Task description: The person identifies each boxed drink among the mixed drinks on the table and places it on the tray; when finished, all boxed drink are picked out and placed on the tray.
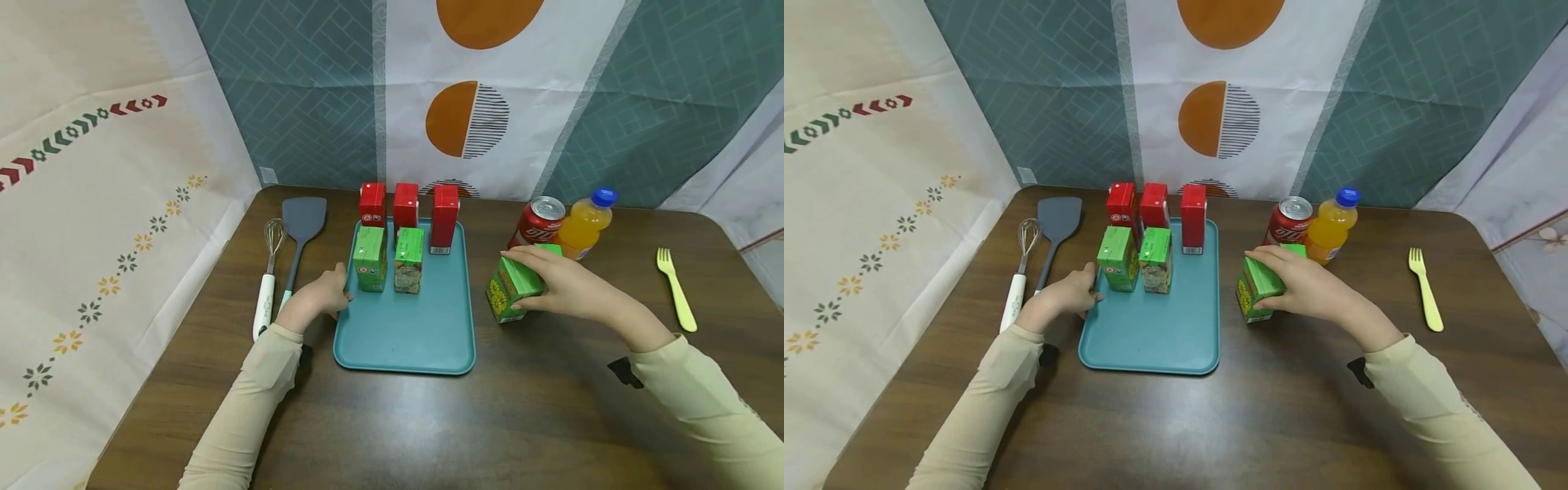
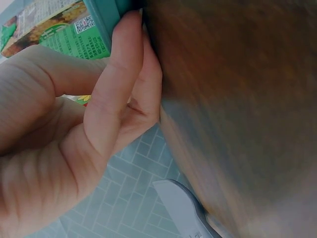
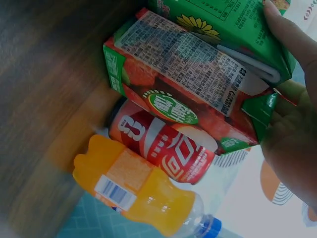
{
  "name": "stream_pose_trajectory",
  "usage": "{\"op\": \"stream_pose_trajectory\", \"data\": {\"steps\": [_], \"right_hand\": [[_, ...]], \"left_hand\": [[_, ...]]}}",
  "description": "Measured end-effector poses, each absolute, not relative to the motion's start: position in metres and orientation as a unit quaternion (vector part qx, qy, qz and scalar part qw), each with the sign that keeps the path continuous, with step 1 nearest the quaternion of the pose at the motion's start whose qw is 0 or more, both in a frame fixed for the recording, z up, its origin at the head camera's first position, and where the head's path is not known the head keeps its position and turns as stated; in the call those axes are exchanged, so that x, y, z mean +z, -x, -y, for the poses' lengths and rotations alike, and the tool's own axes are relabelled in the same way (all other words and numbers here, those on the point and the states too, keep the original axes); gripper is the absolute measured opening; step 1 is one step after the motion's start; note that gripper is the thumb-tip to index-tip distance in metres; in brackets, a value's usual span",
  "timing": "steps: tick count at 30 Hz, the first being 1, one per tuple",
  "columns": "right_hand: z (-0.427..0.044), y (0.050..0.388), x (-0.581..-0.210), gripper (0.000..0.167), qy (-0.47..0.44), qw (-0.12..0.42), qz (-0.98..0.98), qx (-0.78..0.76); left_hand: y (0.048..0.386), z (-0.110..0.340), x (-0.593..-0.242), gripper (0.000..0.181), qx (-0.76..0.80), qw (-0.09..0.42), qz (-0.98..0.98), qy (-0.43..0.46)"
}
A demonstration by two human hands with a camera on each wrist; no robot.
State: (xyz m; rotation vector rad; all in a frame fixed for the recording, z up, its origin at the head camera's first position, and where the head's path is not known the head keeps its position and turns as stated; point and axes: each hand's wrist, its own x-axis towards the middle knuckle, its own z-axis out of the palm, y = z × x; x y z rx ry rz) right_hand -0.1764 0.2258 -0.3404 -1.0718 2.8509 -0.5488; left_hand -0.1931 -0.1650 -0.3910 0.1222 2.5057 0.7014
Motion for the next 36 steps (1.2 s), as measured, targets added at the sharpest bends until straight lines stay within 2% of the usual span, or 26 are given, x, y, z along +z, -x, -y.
{"op": "stream_pose_trajectory", "data": {"steps": [5,16,27,36], "right_hand": [[-0.222,0.173,-0.343,0.076,0.351,-0.02,-0.919,-0.178],[-0.21,0.164,-0.341,0.075,0.325,-0.103,-0.91,-0.235],[-0.188,0.179,-0.32,0.075,0.253,-0.099,-0.919,-0.286],[-0.161,0.203,-0.324,0.076,0.251,-0.065,-0.916,-0.307]], "left_hand": [[0.193,0.165,-0.391,0.061,0.257,0.264,-0.929,-0.044],[0.193,0.165,-0.391,0.065,0.256,0.266,-0.928,-0.046],[0.191,0.166,-0.39,0.063,0.263,0.257,-0.929,-0.051],[0.193,0.166,-0.391,0.063,0.266,0.263,-0.926,-0.049]]}}
